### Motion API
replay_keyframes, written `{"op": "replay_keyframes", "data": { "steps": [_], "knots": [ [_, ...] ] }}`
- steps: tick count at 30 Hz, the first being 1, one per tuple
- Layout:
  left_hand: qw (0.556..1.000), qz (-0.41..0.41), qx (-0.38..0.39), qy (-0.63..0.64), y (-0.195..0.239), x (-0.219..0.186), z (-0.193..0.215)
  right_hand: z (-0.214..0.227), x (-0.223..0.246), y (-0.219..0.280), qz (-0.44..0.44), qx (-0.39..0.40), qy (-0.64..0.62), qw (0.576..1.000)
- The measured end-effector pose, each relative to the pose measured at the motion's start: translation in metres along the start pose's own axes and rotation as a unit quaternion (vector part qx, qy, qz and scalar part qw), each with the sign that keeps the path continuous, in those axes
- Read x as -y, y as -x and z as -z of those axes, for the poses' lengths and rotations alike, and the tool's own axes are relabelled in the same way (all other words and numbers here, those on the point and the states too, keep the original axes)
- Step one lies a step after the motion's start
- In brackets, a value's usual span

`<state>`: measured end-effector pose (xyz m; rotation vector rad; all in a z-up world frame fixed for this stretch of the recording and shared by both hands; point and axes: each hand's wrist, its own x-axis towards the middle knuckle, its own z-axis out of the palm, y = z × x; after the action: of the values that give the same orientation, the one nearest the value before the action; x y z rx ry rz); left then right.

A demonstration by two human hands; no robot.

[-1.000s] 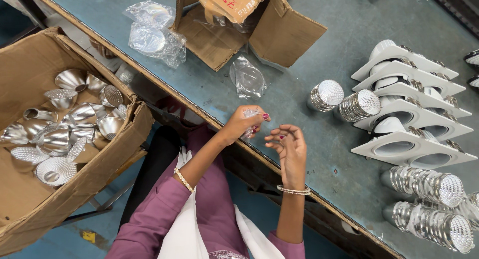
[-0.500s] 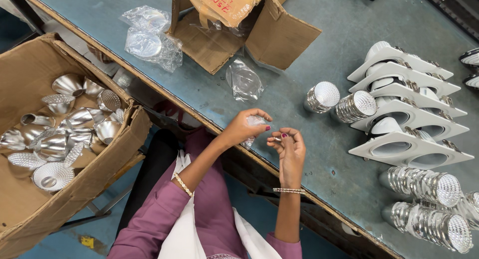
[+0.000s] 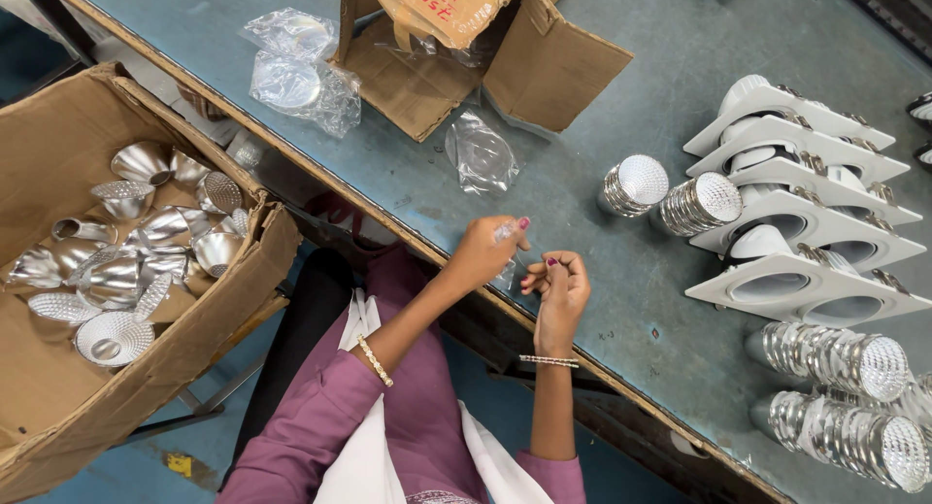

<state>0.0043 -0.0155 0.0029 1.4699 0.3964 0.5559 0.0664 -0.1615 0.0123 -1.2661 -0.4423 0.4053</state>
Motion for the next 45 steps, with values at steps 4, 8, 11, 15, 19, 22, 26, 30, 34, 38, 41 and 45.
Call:
{"op": "replay_keyframes", "data": {
  "steps": [4,8,11,15,19,22,26,30,34,38,41,45],
  "knots": [
    [0.998,0.017,0.010,0.065,-0.004,-0.001,0.002,0.003,-0.005,0.000,0.022,-0.014,-0.006,1.000],
    [0.985,-0.003,0.057,0.161,-0.007,0.000,0.013,0.007,-0.006,0.000,0.047,0.002,-0.032,0.998],
    [0.984,0.017,0.053,0.169,-0.005,0.001,0.016,0.007,-0.006,0.001,0.052,0.009,-0.024,0.998],
    [0.974,0.059,0.038,0.215,-0.004,-0.003,0.019,0.006,-0.005,0.002,0.053,-0.010,-0.050,0.997],
    [0.920,0.093,0.084,0.371,-0.007,-0.007,0.032,0.013,-0.004,0.000,0.042,-0.015,-0.144,0.989],
    [0.910,0.117,0.067,0.392,-0.012,-0.003,0.036,0.017,-0.003,-0.001,0.026,0.002,-0.179,0.983],
    [0.918,0.126,0.037,0.374,-0.014,0.004,0.033,0.015,0.013,0.007,-0.029,0.075,-0.299,0.951],
    [0.930,0.047,0.040,0.364,-0.014,0.013,0.026,0.000,0.028,0.032,-0.060,0.158,-0.277,0.946],
    [0.959,0.025,0.031,0.279,-0.012,0.013,0.019,-0.018,0.024,0.040,-0.048,0.103,-0.111,0.987],
    [0.955,0.035,0.062,0.287,-0.008,0.004,0.023,-0.017,0.013,0.025,-0.025,-0.009,-0.078,0.997],
    [0.956,0.017,0.068,0.285,-0.007,0.000,0.022,0.001,0.016,0.017,-0.003,-0.037,-0.101,0.994],
    [0.970,0.016,0.058,0.235,-0.005,0.000,0.022,0.023,0.024,0.014,0.012,-0.050,-0.119,0.992]
  ]
}}
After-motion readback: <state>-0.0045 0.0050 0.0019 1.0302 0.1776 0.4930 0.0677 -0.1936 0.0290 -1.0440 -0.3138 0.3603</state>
